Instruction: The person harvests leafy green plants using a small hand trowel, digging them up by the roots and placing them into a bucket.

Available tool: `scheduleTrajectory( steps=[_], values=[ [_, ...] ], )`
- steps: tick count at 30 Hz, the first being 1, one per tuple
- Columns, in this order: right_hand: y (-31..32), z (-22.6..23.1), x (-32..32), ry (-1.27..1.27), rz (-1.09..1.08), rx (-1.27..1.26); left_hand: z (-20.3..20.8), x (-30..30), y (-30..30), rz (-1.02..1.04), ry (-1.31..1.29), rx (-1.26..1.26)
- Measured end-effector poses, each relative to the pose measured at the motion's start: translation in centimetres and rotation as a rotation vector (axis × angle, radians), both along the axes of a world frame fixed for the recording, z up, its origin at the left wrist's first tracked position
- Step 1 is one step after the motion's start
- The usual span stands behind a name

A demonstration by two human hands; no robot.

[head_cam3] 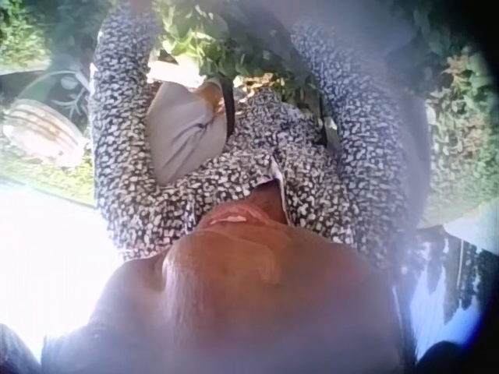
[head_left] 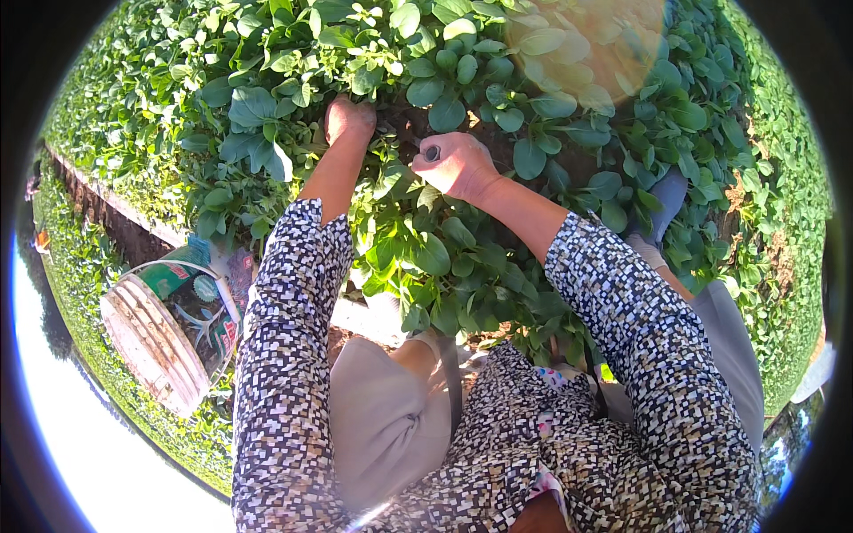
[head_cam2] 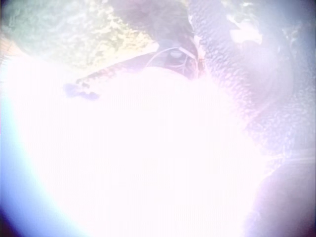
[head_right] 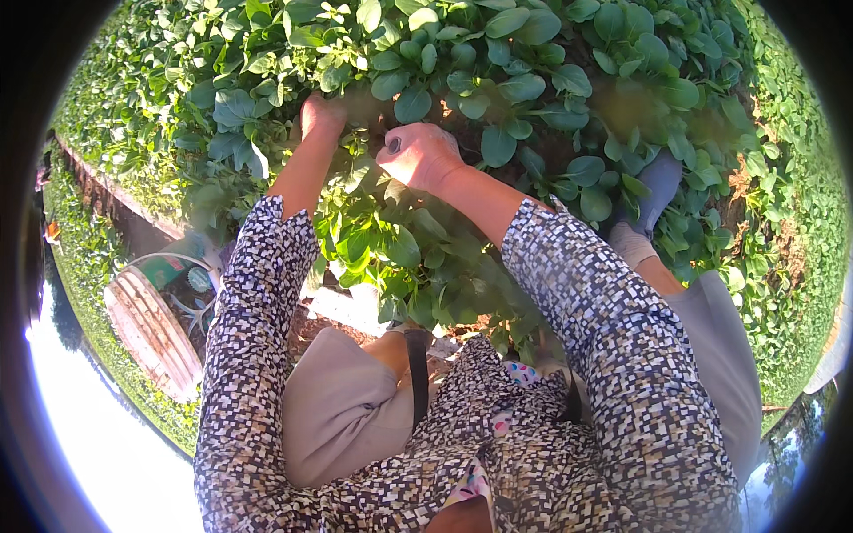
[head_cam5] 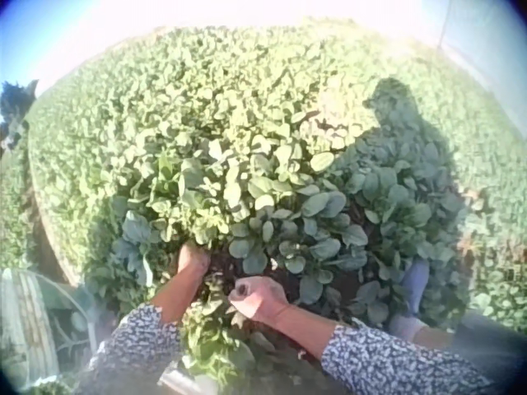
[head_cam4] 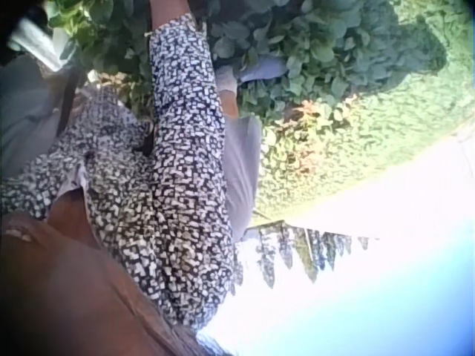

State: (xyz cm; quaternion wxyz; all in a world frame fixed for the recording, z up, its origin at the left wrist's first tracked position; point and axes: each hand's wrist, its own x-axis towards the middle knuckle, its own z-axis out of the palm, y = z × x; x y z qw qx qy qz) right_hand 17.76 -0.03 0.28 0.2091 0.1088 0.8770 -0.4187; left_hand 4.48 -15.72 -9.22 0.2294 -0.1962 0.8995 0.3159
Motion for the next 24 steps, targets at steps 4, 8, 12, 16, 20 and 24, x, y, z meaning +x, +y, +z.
scheduleTrajectory(
  steps=[4, 8, 12, 16, 20, 24],
  values=[
    [2.1, -0.2, 2.1, 0.143, 0.007, -0.035, 1.9, 1.9, 0.5, -0.065, 0.180, -0.090],
    [1.4, -1.3, 4.7, 0.366, 0.051, 0.068, 0.1, 1.5, -2.2, -0.066, 0.158, -0.040],
    [0.7, -0.4, -0.5, 0.197, 0.257, 0.224, 3.4, 1.2, 0.6, -0.049, 0.161, 0.054],
    [-0.3, 0.4, -1.3, 0.061, 0.326, 0.249, 3.9, 1.0, -0.5, -0.047, 0.119, 0.111],
    [-1.6, 1.3, 2.9, 0.094, -0.052, 0.052, 3.5, 0.9, -0.8, 0.044, 0.104, 0.166],
    [-2.2, 1.6, 5.9, 0.010, -0.171, 0.055, 0.8, 0.8, -3.2, 0.141, 0.172, 0.220]
  ],
)
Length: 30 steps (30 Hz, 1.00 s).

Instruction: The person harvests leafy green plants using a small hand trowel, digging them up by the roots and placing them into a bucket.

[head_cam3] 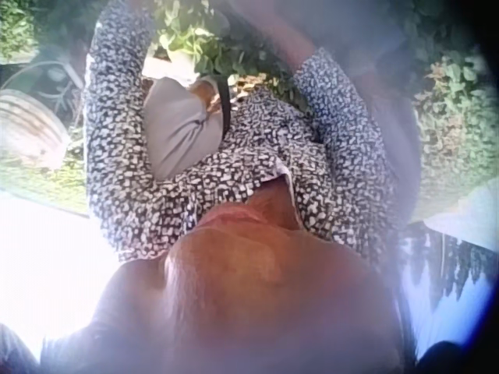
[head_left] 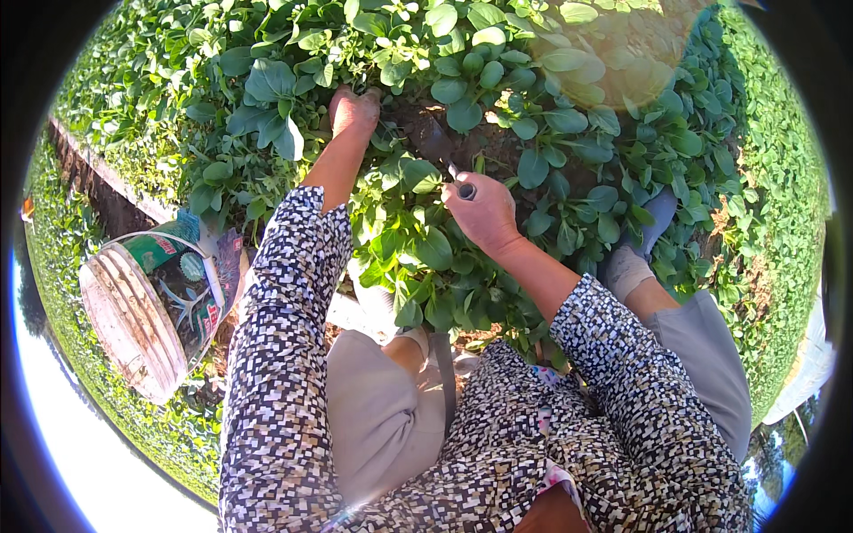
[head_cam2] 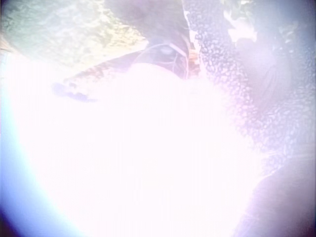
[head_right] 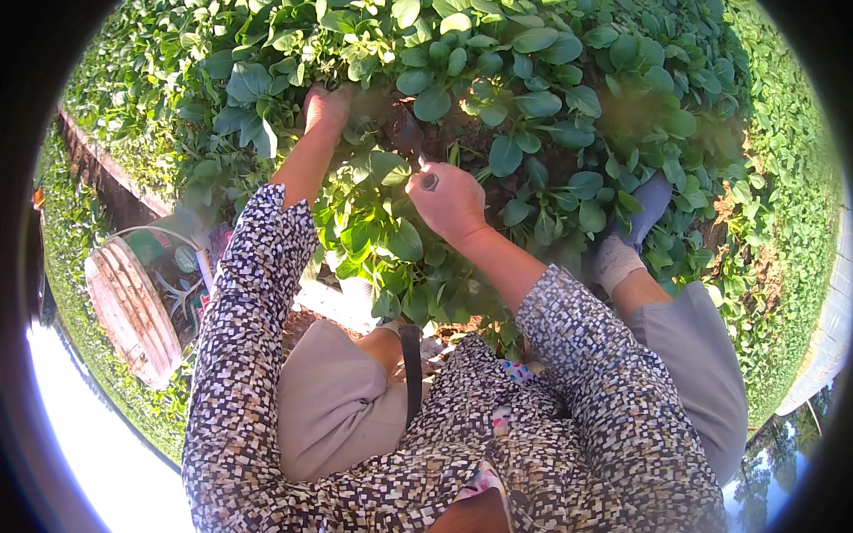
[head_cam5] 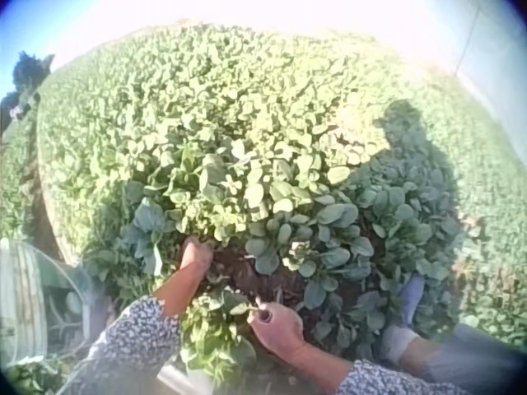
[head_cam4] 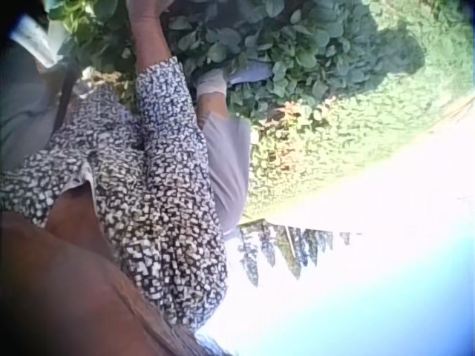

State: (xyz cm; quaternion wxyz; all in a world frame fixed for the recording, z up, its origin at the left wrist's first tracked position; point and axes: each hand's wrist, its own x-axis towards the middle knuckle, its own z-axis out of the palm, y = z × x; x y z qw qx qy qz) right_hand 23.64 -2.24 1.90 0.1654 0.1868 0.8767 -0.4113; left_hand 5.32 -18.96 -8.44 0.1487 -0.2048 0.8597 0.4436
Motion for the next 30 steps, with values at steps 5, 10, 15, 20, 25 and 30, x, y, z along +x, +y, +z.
scheduleTrajectory(
  steps=[5, 10, 15, 20, 25, 30],
  values=[
    [0.3, -1.7, -3.4, 0.228, 0.165, 0.128, 2.7, 0.6, 2.0, 0.029, 0.008, -0.096],
    [1.6, -1.9, -4.9, 0.158, 0.307, 0.181, 2.7, 1.9, 1.3, 0.293, 0.012, -0.033],
    [3.0, -1.8, -3.6, 0.130, 0.294, 0.070, 0.5, 2.6, -1.0, 0.284, 0.110, 0.264],
    [2.2, -3.4, -6.7, 0.178, 0.380, 0.142, 3.9, 0.3, 1.9, -0.126, -0.216, -0.024],
    [1.4, -2.6, -5.1, 0.095, 0.081, -0.281, 3.0, 0.7, 1.8, -0.105, 0.101, -0.399],
    [0.4, -2.2, -7.3, 0.074, 0.264, -0.023, 2.0, 1.5, 0.6, 0.305, 0.142, 0.239]
  ],
)
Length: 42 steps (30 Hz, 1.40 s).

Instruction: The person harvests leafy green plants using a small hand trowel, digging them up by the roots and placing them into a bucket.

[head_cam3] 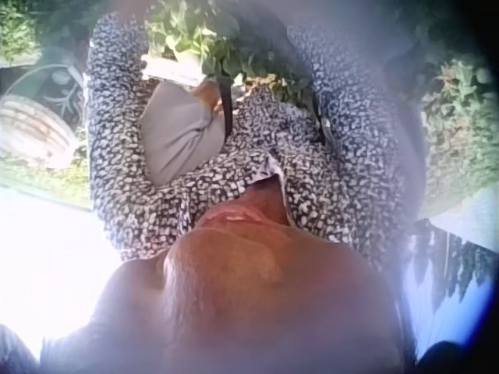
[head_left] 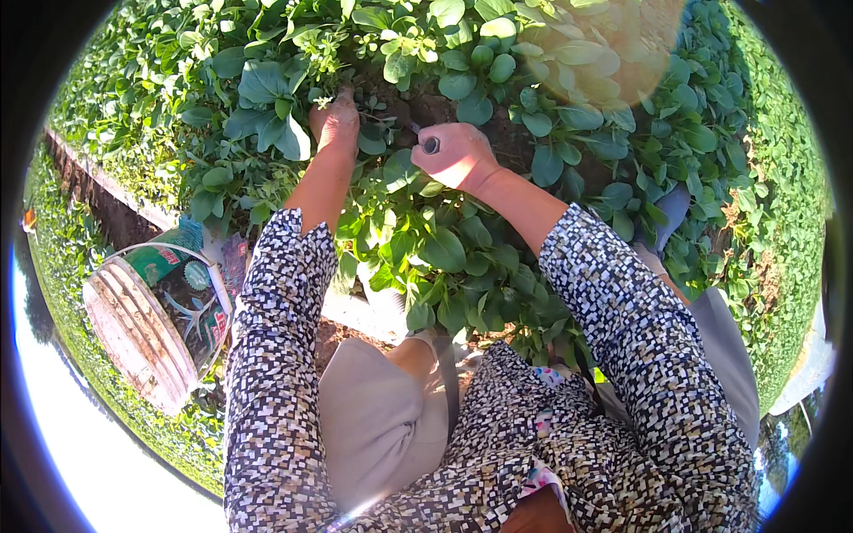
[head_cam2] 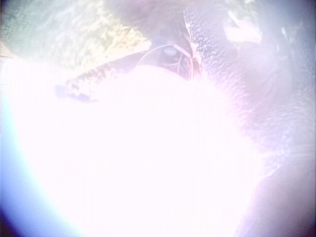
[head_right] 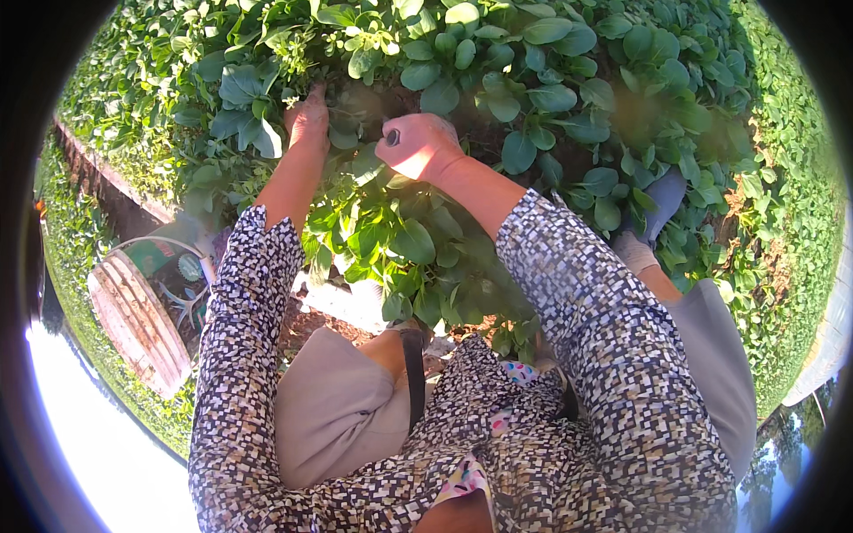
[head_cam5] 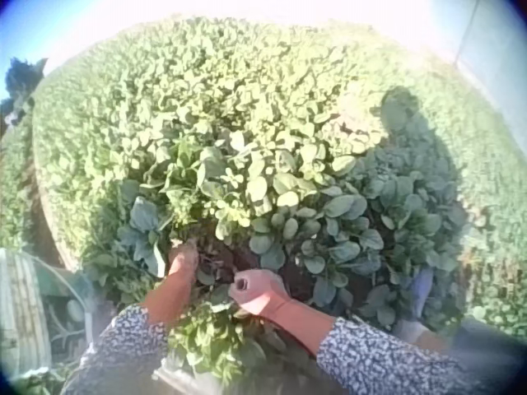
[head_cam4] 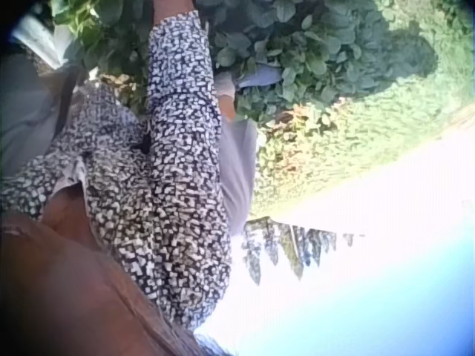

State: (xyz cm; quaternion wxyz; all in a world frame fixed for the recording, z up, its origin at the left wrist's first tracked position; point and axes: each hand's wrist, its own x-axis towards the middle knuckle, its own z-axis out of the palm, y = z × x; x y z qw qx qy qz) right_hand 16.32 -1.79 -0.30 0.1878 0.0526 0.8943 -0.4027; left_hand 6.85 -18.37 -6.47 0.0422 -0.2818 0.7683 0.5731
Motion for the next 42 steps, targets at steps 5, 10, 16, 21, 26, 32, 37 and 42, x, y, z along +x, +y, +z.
scheduleTrajectory(
  steps=[5, 10, 16, 21, 26, 32, 37, 42],
  values=[
    [-0.4, -0.3, -0.8, 0.023, -0.063, -0.085, 0.0, -1.7, -2.3, 0.189, -0.158, 0.460],
    [0.1, -0.1, 3.6, 0.123, -0.214, -0.138, 0.5, -2.0, -1.4, 0.060, -0.142, 0.229],
    [-2.3, -1.0, 2.3, 0.167, -0.234, -0.007, -0.6, -5.4, 0.3, -0.356, 0.004, -0.094],
    [-1.9, -1.9, 1.4, 0.180, -0.123, 0.157, -1.5, -8.4, 3.1, -0.565, -0.330, -0.609],
    [-1.7, -0.1, -3.4, 0.084, 0.017, 0.064, -7.5, -9.5, -0.5, -0.748, -0.233, -0.907],
    [-2.4, 2.3, -1.5, -0.118, -0.137, -0.103, -0.7, -4.5, -0.5, 0.080, -0.070, 0.267],
    [1.3, 4.3, 5.6, -0.158, -0.212, -0.130, 1.4, -1.1, 0.3, 0.103, -0.229, 0.605],
    [3.8, 5.1, 9.5, -0.099, -0.281, -0.011, 1.1, 2.5, 3.4, -0.390, -0.152, 0.233]
  ],
)
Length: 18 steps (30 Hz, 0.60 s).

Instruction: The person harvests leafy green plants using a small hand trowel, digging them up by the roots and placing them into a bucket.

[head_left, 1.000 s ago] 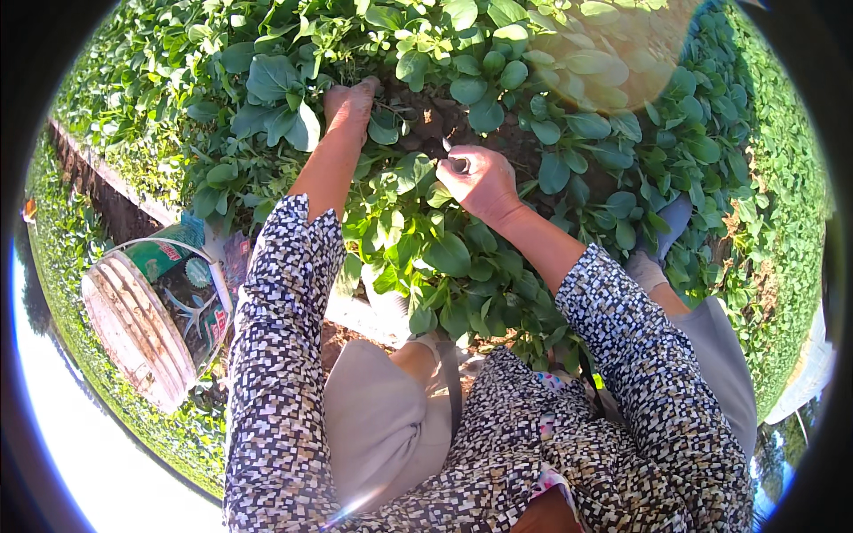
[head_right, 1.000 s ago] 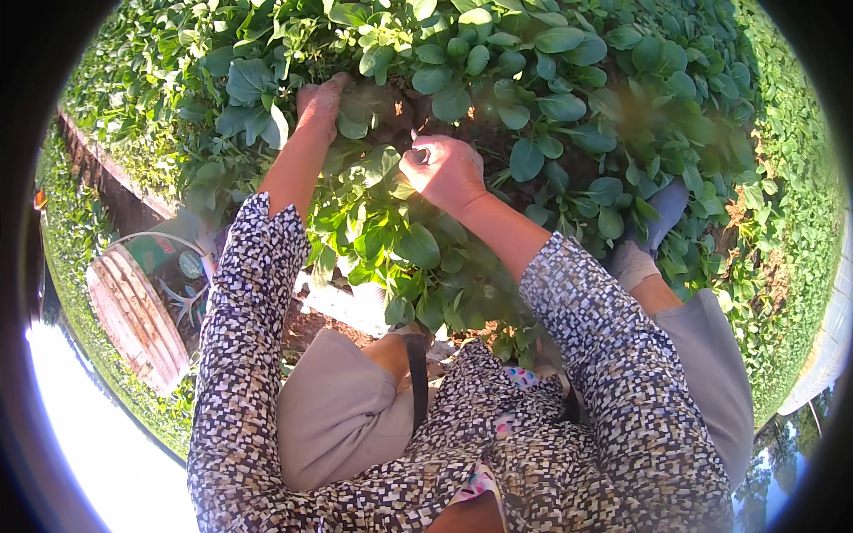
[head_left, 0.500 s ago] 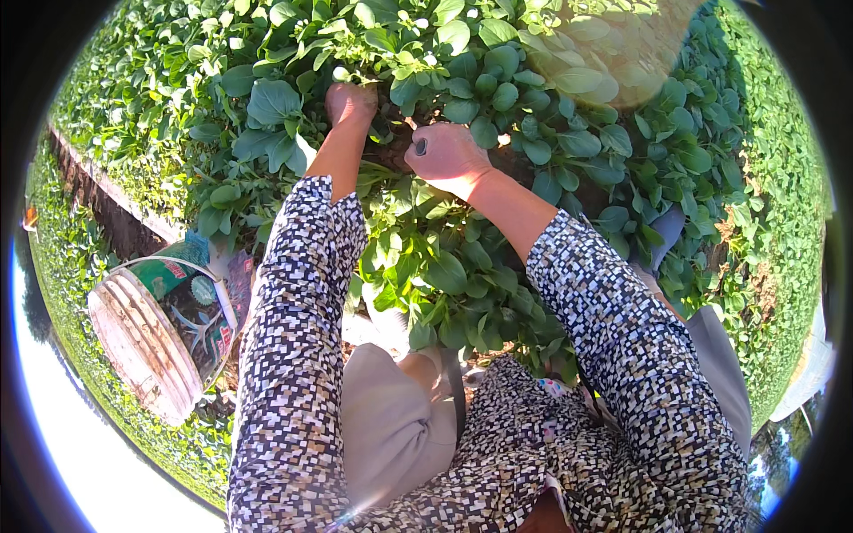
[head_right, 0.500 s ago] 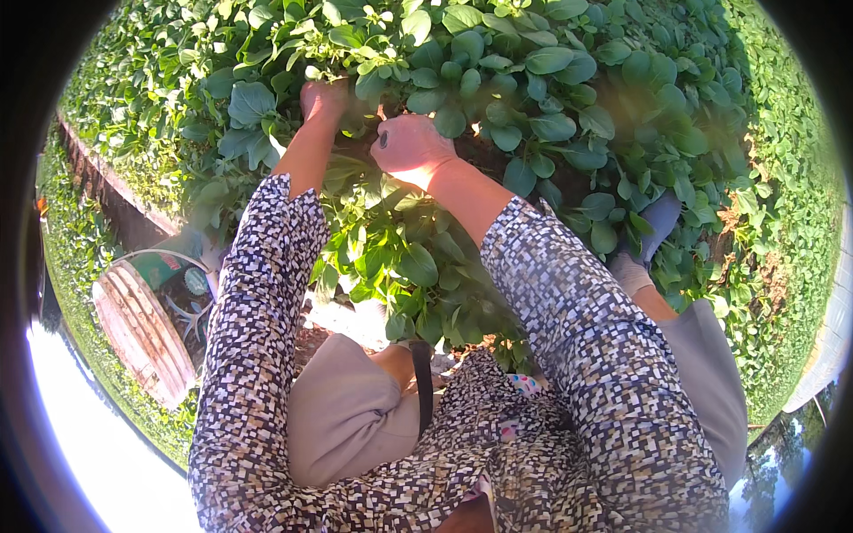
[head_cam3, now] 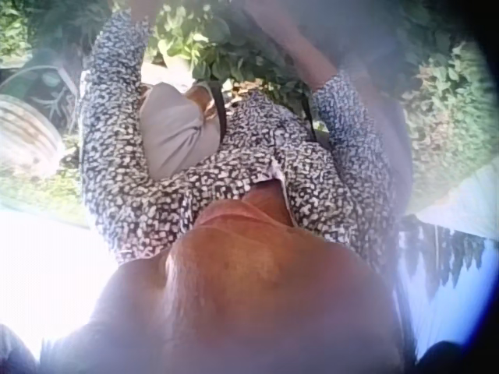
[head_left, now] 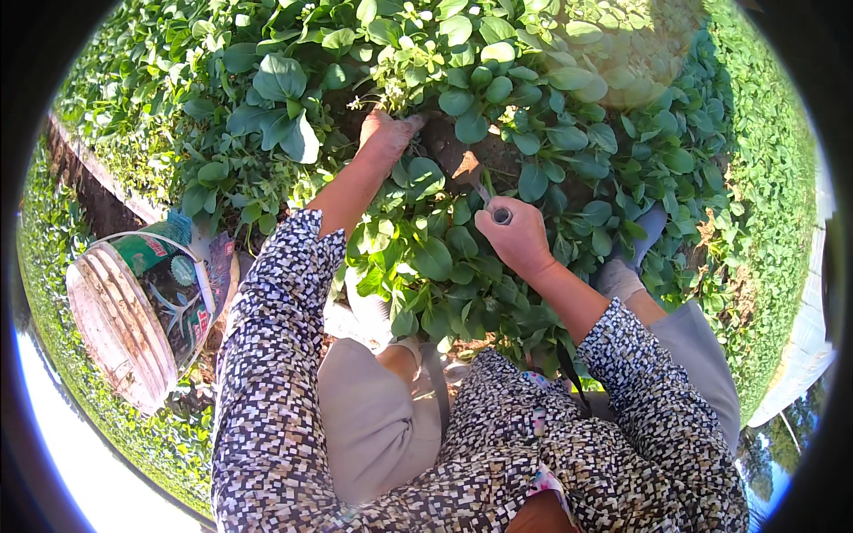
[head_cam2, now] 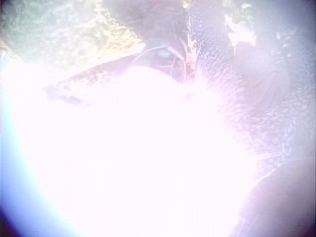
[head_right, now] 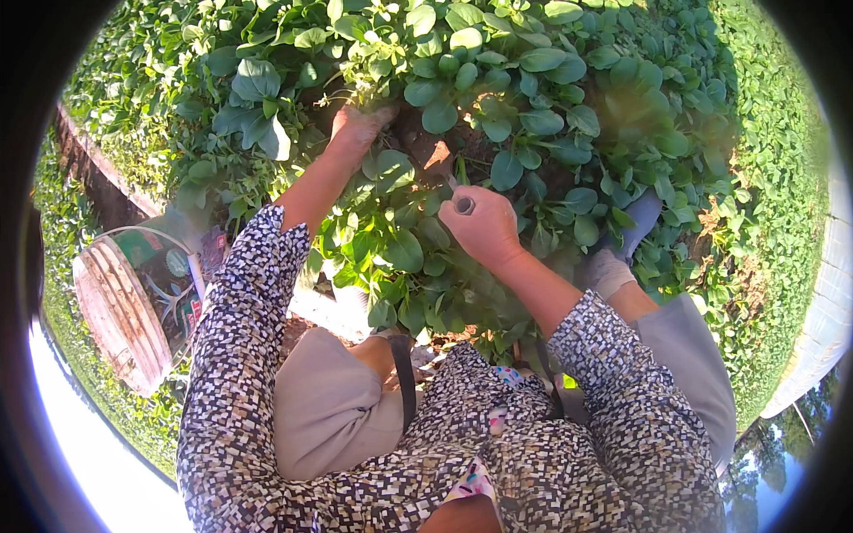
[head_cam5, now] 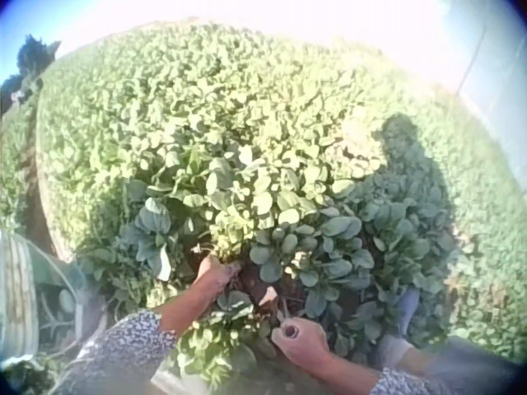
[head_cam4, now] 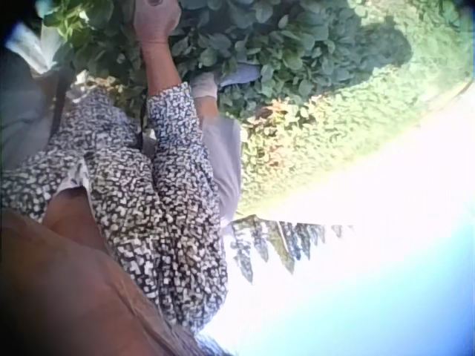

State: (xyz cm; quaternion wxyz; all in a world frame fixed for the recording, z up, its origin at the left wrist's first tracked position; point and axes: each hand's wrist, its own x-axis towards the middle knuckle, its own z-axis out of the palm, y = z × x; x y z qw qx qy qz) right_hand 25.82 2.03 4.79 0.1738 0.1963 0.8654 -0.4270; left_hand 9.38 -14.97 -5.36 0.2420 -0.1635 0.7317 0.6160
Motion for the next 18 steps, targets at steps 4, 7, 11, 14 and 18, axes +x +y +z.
scheduleTrajectory(
  steps=[4, 7, 11, 14, 18],
  values=[
    [0.7, 0.1, 1.0, 0.008, -0.085, 0.068, 0.3, -1.4, 4.8, -0.322, 0.085, -0.479],
    [0.1, 0.0, -0.1, 0.012, -0.016, 0.117, -5.7, -2.4, 5.1, -0.657, 0.334, -0.743],
    [0.2, -1.7, -2.2, 0.112, 0.084, 0.204, -8.7, -1.9, 4.1, -0.606, 0.591, -0.454],
    [1.5, -2.5, -3.9, 0.072, 0.053, 0.241, -2.0, -1.3, 6.1, -0.607, 0.333, -0.307],
    [0.1, -1.4, -4.7, 0.141, 0.237, 0.251, -5.3, -1.5, 1.3, -0.600, 0.498, -0.321]
  ],
)
